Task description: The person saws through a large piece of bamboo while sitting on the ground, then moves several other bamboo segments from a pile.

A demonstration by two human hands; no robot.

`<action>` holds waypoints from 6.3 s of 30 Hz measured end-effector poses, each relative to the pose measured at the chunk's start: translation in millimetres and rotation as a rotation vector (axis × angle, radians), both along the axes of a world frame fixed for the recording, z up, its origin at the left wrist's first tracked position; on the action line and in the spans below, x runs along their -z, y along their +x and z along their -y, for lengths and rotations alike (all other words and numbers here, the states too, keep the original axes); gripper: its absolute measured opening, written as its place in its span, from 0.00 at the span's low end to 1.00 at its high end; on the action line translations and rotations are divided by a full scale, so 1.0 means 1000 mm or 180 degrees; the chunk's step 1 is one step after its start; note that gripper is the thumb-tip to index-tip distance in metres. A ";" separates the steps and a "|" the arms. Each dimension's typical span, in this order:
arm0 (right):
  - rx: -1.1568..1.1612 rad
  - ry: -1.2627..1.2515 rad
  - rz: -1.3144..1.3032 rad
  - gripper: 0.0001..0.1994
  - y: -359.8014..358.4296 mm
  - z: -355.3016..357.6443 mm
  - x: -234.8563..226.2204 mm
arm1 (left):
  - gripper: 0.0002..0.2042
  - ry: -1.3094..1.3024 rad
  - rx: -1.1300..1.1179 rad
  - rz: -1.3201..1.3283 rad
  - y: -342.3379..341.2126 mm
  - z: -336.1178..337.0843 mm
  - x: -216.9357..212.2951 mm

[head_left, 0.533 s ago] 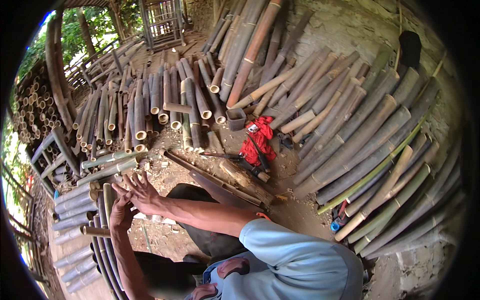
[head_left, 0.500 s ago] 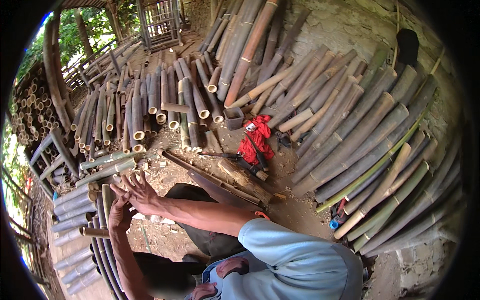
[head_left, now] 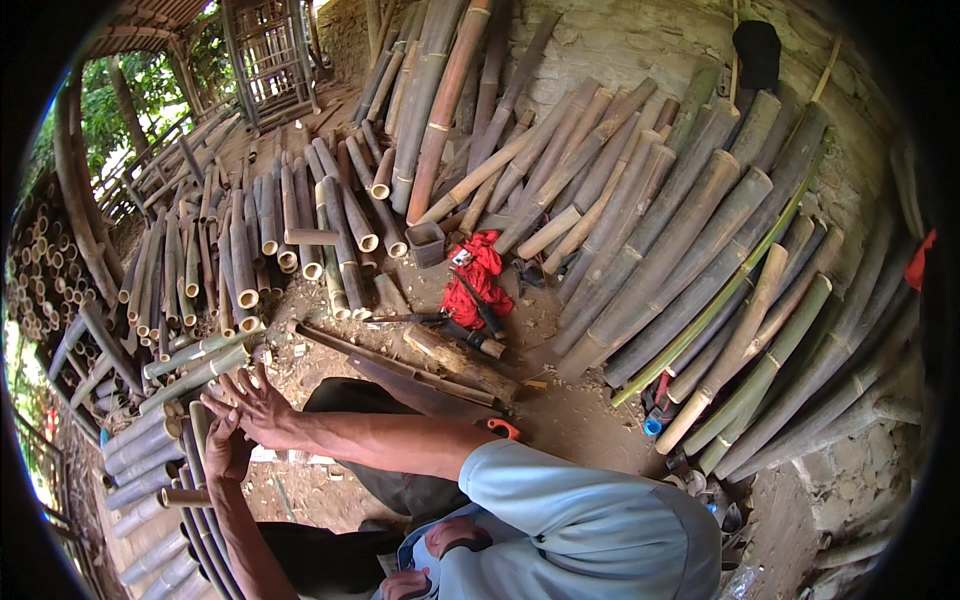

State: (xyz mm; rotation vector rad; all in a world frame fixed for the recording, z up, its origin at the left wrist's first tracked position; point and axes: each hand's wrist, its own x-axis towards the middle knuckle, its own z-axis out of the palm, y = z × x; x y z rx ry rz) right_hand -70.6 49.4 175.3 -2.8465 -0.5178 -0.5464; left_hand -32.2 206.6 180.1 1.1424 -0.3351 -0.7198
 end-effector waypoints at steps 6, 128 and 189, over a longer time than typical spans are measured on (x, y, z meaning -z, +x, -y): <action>0.0028 0.0022 0.0028 0.43 0.001 -0.003 0.001 | 0.38 -0.0203 0.0194 0.0138 0.009 -0.001 0.005; 0.2652 0.2492 -0.0383 0.36 0.376 0.316 0.227 | 0.85 0.4935 -0.0659 0.0326 0.197 0.076 0.281; 0.4499 0.1789 0.0047 0.24 0.258 0.443 0.230 | 0.85 0.5034 -0.0740 0.0464 0.196 0.075 0.290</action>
